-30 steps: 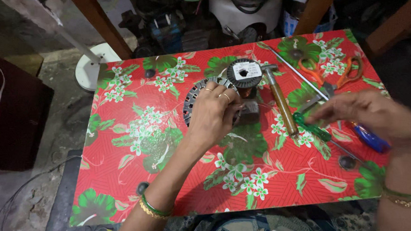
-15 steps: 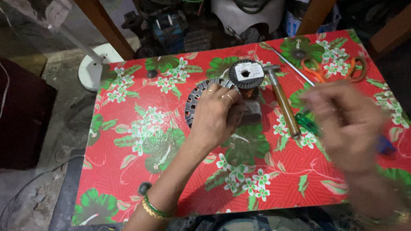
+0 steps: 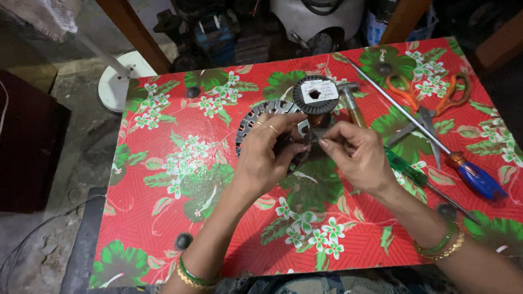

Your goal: The person manipulates a motor stator, inserting and adjusting copper wire into its slots by hand. They repeatedly rotate the stator and use their fingers to tuck and align the wire within the slots.

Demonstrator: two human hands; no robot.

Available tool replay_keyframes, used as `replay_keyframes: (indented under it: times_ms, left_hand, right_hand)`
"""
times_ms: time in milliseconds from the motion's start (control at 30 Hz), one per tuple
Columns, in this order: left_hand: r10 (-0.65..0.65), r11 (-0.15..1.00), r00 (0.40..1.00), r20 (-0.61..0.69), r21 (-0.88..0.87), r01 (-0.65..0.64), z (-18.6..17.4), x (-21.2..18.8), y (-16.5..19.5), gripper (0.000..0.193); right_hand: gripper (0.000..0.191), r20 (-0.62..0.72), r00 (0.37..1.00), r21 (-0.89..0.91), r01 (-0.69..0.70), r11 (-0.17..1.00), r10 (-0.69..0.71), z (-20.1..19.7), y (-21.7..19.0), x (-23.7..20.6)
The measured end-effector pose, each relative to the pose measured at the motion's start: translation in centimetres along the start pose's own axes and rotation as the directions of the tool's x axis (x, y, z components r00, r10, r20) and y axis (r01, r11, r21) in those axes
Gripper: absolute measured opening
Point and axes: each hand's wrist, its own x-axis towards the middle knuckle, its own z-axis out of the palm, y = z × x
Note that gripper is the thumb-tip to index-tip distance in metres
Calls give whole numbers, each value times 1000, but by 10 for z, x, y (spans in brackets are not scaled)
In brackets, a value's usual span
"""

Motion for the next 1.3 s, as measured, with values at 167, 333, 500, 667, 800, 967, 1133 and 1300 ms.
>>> replay_keyframes:
  times_ms: [167, 333, 500, 667, 800, 967, 1133, 1300]
  left_hand:
    - [-45, 999, 999, 21, -10, 45, -1, -5, 1, 61]
    - [-49, 996, 999, -12, -74, 48, -1, -5, -2, 63]
    - [-235, 908, 971, -37, -364, 206, -4, 4, -7, 69]
    - [24, 998, 999, -33, 56, -22, -16, 39, -21, 48]
    - [-20, 1000, 945, 327, -2, 22, -5, 82, -39, 42]
    - [-244, 969, 905, 348, 54, 240, 22, 99, -46, 26]
    - [-311, 926, 930, 196, -160, 343, 20, 100, -49, 13]
    - [-286, 899, 952, 105, -314, 305, 31, 89, -34, 8]
  right_hand:
    - [7, 113, 991, -67, -63, 996, 70, -5, 16, -1]
    - [17, 42, 993, -383, -89, 919, 114, -5, 8, 13]
    - [13, 16, 997, -437, -57, 898, 72, 5, -2, 30]
    - [14, -7, 980, -454, 176, 873, -201, 1, -12, 55]
    - [19, 63, 972, -480, 227, 848, -225, -17, -24, 75]
    - [21, 35, 976, -372, 212, 904, -215, -35, -36, 85]
    - [19, 42, 994, 26, 99, 995, -100, -28, -32, 77]
    - [18, 75, 993, 82, 81, 993, -87, 4, -11, 70]
